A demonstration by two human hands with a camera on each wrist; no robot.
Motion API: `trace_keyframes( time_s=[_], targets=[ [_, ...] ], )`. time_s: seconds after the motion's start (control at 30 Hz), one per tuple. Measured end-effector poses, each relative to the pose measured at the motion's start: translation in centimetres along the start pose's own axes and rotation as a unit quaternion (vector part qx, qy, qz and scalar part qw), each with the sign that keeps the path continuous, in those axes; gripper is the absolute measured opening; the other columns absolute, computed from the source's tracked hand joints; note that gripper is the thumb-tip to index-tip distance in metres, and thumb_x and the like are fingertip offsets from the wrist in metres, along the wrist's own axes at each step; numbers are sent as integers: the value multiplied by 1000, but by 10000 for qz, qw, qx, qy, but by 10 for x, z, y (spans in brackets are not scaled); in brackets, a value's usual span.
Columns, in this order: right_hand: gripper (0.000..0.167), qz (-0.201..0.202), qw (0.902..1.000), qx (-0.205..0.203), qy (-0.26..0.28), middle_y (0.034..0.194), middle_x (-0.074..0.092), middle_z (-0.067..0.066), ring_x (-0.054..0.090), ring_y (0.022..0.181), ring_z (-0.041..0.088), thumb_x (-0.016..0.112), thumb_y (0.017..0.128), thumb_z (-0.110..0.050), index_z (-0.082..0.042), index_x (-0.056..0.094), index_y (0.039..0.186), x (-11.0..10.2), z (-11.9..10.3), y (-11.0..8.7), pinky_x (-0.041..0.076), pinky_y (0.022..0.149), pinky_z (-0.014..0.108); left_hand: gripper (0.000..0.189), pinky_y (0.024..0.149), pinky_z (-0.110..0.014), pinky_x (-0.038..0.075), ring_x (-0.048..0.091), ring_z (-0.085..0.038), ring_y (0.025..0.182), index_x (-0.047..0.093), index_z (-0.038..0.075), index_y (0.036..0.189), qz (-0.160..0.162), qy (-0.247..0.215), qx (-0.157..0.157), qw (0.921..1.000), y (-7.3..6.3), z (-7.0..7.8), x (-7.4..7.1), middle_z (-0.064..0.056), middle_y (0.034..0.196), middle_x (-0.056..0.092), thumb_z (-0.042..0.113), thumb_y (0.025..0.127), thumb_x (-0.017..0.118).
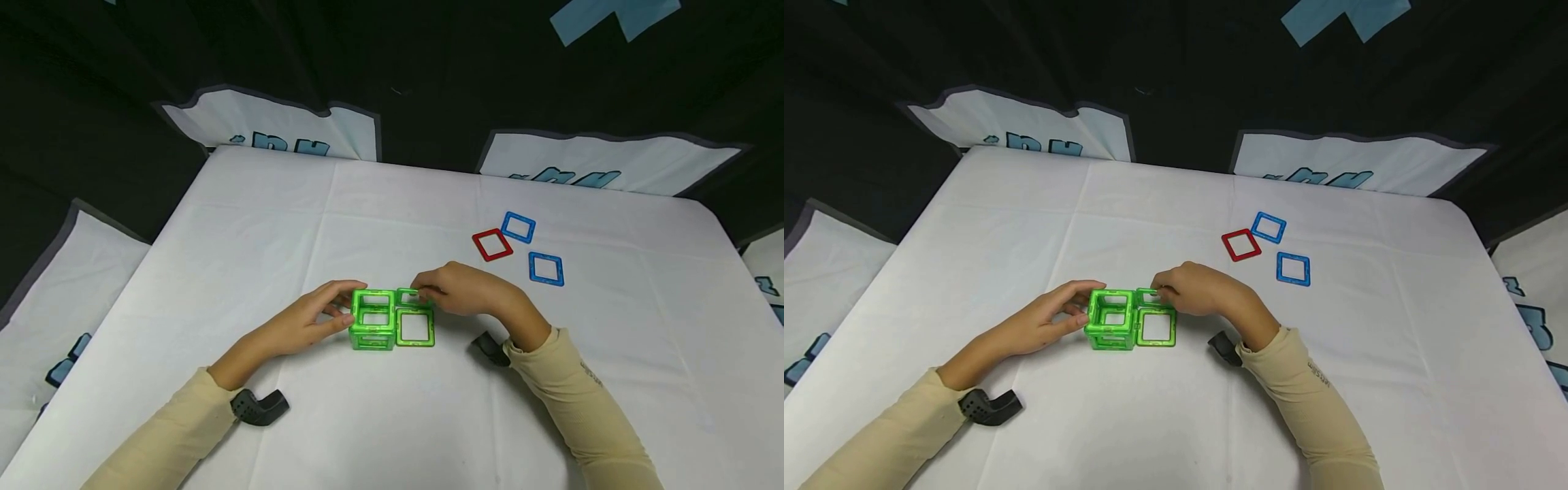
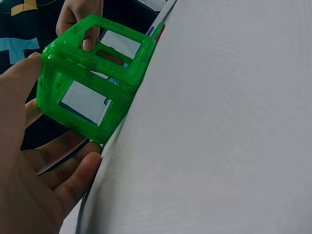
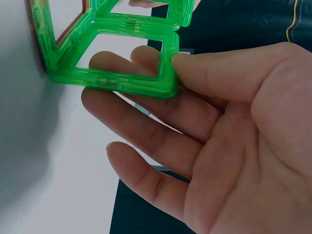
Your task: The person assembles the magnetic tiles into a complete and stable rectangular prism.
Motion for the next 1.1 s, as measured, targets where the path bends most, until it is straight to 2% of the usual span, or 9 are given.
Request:
trace_keyframes(
  time_s=[0.33,0.57,0.83,1.1],
  targets=[
    [28,-18,9998,169,-42,103,68,3,56,86,13,53,91,-7,-7,62,118,-2,1,-1,50,78,28,47,88,-30,48,51,-15,108,35,16,138,-28,-25,-45,10000,1,0,-1,-2,126,49,22,94,52],
    [28,-33,9999,125,-50,109,66,4,60,99,14,54,91,-8,-6,62,118,0,3,0,51,86,32,47,88,-30,48,51,-15,109,34,19,138,-19,-24,-66,10000,0,-3,0,-1,127,49,22,94,52],
    [28,13,9999,-44,-153,112,65,5,61,101,16,54,90,-7,-6,63,116,-2,1,-1,51,87,32,47,88,-31,48,51,-15,109,35,18,137,-2,-42,-44,10000,2,-2,1,-2,126,50,21,94,52],
    [32,5,9999,165,-13,118,62,6,56,110,21,54,93,-22,-9,59,121,-5,11,-2,47,93,38,47,89,-30,47,51,-15,110,35,20,137,-20,-50,-83,10000,0,-3,2,-1,126,50,22,94,52]
  ],
)
Point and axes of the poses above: each hand's wrist, its own y-axis towards the middle knuckle, its own x-axis out of the palm, z = x × y, the point moved 8 cm from there along y, towards the middle knuckle
